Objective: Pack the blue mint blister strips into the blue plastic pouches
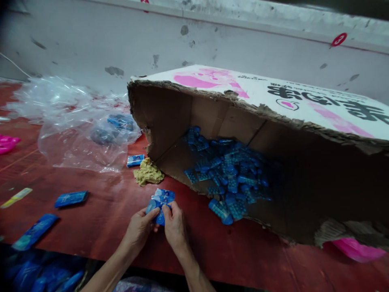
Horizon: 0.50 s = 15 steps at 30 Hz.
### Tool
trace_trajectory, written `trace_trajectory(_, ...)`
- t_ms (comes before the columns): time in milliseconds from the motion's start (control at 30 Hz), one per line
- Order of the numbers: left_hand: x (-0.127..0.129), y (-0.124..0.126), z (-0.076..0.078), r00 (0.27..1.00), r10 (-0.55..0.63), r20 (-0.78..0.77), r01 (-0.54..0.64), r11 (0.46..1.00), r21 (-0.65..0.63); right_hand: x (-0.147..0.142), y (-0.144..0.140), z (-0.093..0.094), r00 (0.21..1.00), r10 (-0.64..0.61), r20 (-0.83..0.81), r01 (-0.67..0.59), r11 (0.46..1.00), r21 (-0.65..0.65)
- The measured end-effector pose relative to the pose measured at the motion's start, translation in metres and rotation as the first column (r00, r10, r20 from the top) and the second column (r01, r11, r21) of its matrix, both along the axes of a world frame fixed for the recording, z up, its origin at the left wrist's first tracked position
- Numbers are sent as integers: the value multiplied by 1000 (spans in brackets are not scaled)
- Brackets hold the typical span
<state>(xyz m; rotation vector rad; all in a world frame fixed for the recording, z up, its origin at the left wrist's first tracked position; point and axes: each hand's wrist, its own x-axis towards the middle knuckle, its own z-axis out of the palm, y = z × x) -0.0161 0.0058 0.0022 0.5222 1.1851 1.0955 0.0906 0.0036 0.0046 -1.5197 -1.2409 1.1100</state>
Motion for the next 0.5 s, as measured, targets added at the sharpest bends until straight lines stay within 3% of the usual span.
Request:
trace_trajectory(300,11,0,1,999,-26,22,28,997,-67,4,-6,-2,998,-2,62,1,1000,17)
trace_trajectory(500,2,-5,9,969,-208,135,222,970,-96,17,-6,2,996,33,78,-36,999,34)
